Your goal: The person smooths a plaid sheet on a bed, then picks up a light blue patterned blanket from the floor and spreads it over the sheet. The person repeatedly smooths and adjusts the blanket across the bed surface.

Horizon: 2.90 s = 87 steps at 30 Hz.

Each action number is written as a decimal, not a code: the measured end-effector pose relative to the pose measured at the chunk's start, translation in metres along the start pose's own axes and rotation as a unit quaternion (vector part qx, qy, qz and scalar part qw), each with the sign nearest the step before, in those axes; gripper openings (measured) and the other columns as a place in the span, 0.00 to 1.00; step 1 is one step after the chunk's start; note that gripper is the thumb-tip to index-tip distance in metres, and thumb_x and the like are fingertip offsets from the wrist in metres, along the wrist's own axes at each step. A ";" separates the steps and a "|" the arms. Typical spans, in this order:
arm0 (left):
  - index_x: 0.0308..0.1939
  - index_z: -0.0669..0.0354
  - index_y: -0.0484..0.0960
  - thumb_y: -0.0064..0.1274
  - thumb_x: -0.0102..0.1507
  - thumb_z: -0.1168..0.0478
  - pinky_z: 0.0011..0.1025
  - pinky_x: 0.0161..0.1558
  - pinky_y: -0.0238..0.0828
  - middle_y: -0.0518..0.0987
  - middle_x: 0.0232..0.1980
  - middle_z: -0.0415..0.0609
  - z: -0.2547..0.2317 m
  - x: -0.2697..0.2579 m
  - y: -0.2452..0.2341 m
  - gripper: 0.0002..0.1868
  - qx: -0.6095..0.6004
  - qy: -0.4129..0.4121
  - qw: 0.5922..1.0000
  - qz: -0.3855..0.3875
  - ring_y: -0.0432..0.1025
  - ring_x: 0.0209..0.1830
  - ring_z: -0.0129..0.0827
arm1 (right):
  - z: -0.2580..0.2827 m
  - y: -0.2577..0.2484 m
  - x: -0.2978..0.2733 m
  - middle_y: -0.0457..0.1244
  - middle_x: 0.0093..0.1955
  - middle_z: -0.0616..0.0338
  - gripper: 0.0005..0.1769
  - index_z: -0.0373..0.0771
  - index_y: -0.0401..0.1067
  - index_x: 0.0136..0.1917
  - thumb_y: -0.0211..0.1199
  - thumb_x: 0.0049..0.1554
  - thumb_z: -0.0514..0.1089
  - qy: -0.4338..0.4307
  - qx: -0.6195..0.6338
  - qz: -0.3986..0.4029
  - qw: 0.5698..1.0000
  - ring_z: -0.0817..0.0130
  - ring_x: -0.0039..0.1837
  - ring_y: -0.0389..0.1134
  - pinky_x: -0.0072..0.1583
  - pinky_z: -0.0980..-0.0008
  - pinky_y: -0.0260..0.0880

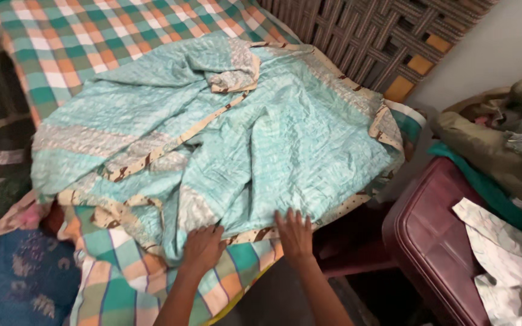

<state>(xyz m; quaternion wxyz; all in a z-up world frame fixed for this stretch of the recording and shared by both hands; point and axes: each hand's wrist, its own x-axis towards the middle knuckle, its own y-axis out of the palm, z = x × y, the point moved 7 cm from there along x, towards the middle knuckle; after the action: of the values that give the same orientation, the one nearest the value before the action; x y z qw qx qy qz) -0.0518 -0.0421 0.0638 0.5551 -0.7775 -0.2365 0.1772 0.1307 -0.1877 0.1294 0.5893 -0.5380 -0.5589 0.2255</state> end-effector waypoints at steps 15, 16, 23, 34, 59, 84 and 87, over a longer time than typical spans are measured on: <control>0.44 0.53 0.83 0.46 0.63 0.64 0.48 0.49 0.73 0.81 0.43 0.57 -0.029 -0.014 -0.009 0.10 0.063 -0.054 0.996 0.025 0.77 0.48 0.50 | 0.046 0.034 -0.019 0.66 0.58 0.47 0.35 0.44 0.65 0.73 0.58 0.51 0.33 0.039 0.261 0.156 0.952 0.47 0.60 0.66 0.60 0.52 0.67; 0.42 0.54 0.84 0.48 0.61 0.63 0.49 0.50 0.71 0.80 0.45 0.56 -0.038 -0.018 -0.018 0.10 0.082 -0.040 0.996 -0.013 0.75 0.49 0.49 | 0.039 0.038 -0.018 0.66 0.57 0.48 0.39 0.44 0.64 0.75 0.58 0.49 0.32 0.049 0.296 0.179 0.937 0.46 0.60 0.67 0.60 0.52 0.67; 0.48 0.59 0.87 0.49 0.57 0.64 0.47 0.51 0.68 0.80 0.45 0.54 -0.073 -0.043 -0.056 0.17 -0.052 0.103 0.982 -0.151 0.73 0.48 0.49 | -0.074 0.073 -0.093 0.68 0.50 0.42 0.27 0.26 0.67 0.65 0.68 0.54 0.37 0.525 0.284 -0.202 0.777 0.49 0.49 0.70 0.51 0.53 0.70; 0.37 0.57 0.88 0.48 0.69 0.45 0.56 0.46 0.72 0.83 0.38 0.63 -0.053 0.011 -0.030 0.22 -0.098 -0.105 0.987 0.074 0.78 0.42 0.60 | -0.088 0.222 -0.190 0.62 0.37 0.66 0.09 0.43 0.73 0.48 0.70 0.57 0.43 0.732 0.600 -0.095 0.308 0.70 0.38 0.60 0.44 0.59 0.69; 0.73 0.45 0.69 0.54 0.61 0.41 0.57 0.69 0.51 0.53 0.80 0.63 0.042 0.175 0.020 0.37 0.045 -0.027 0.994 -0.094 0.56 0.74 0.61 | -0.031 0.107 0.055 0.46 0.83 0.46 0.34 0.52 0.65 0.75 0.51 0.61 0.66 0.369 0.088 0.107 0.919 0.43 0.84 0.38 0.76 0.35 0.34; 0.78 0.34 0.54 0.46 0.63 0.29 0.81 0.64 0.38 0.45 0.82 0.58 0.003 0.131 0.056 0.43 -0.027 -0.124 0.992 0.007 0.37 0.75 0.85 | -0.042 0.099 0.049 0.51 0.80 0.43 0.31 0.40 0.64 0.75 0.52 0.65 0.57 0.464 0.103 -0.007 0.880 0.46 0.83 0.45 0.78 0.45 0.38; 0.78 0.36 0.55 0.47 0.63 0.31 0.81 0.64 0.39 0.46 0.82 0.60 0.001 0.134 0.052 0.43 -0.031 -0.122 0.992 0.019 0.38 0.75 0.85 | -0.045 0.100 0.043 0.51 0.80 0.42 0.34 0.35 0.61 0.78 0.52 0.65 0.56 0.472 0.115 -0.042 0.873 0.45 0.83 0.45 0.78 0.43 0.38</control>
<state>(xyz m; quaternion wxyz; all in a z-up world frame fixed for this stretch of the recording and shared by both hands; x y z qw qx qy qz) 0.0672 0.0199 0.0125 0.4937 -0.7715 -0.2929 0.2742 0.2163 -0.1354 0.0683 0.8499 -0.4847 -0.2060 -0.0175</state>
